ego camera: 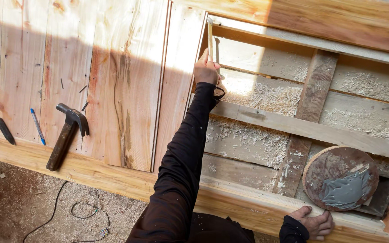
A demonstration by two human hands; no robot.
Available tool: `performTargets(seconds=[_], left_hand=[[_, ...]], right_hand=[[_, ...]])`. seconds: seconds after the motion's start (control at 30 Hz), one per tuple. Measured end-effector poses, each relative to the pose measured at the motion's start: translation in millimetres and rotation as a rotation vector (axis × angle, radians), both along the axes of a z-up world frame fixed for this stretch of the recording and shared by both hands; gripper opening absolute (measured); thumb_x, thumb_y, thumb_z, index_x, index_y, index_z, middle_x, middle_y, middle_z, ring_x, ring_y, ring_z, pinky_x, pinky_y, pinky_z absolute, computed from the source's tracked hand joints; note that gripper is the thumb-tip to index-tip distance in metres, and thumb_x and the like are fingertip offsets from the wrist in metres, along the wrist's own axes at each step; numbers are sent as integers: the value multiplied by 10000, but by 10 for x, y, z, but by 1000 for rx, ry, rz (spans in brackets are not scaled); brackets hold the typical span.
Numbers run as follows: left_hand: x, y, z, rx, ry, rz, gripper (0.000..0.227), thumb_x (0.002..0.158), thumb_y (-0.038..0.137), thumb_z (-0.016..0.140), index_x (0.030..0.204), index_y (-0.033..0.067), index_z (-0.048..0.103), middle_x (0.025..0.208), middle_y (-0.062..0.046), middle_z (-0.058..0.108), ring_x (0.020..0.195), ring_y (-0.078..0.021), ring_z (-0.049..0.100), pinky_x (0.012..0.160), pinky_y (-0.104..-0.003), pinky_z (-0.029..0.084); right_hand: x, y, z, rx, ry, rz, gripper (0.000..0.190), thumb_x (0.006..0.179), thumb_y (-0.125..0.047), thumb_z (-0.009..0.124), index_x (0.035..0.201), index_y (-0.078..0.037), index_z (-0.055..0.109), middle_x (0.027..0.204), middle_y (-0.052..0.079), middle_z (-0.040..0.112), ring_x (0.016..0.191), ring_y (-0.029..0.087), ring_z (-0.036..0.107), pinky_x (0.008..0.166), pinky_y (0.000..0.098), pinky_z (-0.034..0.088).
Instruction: The person applies gray filler to the joints of a wooden door frame using a putty knife, then secures a wooden panel with a hammer and nails. The task involves repeated application of filler and hammering to assemble the door.
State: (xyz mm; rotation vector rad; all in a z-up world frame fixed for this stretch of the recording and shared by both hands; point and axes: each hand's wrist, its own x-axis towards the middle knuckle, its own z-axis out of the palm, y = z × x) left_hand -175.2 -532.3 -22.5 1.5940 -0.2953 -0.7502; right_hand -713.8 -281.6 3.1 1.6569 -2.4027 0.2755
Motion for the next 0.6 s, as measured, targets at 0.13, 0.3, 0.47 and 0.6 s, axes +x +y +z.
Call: performTargets(seconds=[0.13, 0.3, 0.47, 0.6], left_hand=[[-16, -201, -119, -46, -60, 42, 499, 1028, 65, 426, 1509, 139, 540, 687, -23, 607, 488, -97, 554, 422, -292, 503], [-143, -409, -6, 256, 158, 83, 467, 1007, 162, 491, 1472, 196, 521, 687, -77, 671, 460, -180, 585, 434, -365, 541], [-305, -444, 44, 455, -377, -10, 502, 966, 186, 611, 1465, 161, 562, 808, -183, 749, 718, -294, 731, 736, -415, 586], [-224, -242, 117, 525, -432, -148, 533, 917, 157, 605, 1446, 121, 555, 835, -204, 749, 784, -349, 743, 774, -440, 582]], right_hand=[[7, 18, -16, 39, 12, -35, 517, 958, -272, 628, 1383, 3, 521, 1502, 182, 503, 1480, 376, 394, 1111, 581, 311], [-26, -1, -56, 41, -22, -24, 503, 986, -272, 619, 1392, 2, 505, 1517, 175, 488, 1507, 366, 385, 1134, 573, 307], [-66, 19, -31, 60, -4, -45, 547, 968, -275, 618, 1432, -1, 520, 1501, 168, 502, 1487, 364, 391, 1115, 581, 298], [-21, 29, -15, 71, -18, -68, 543, 960, -287, 619, 1422, -15, 530, 1540, 179, 500, 1463, 371, 398, 1094, 586, 300]])
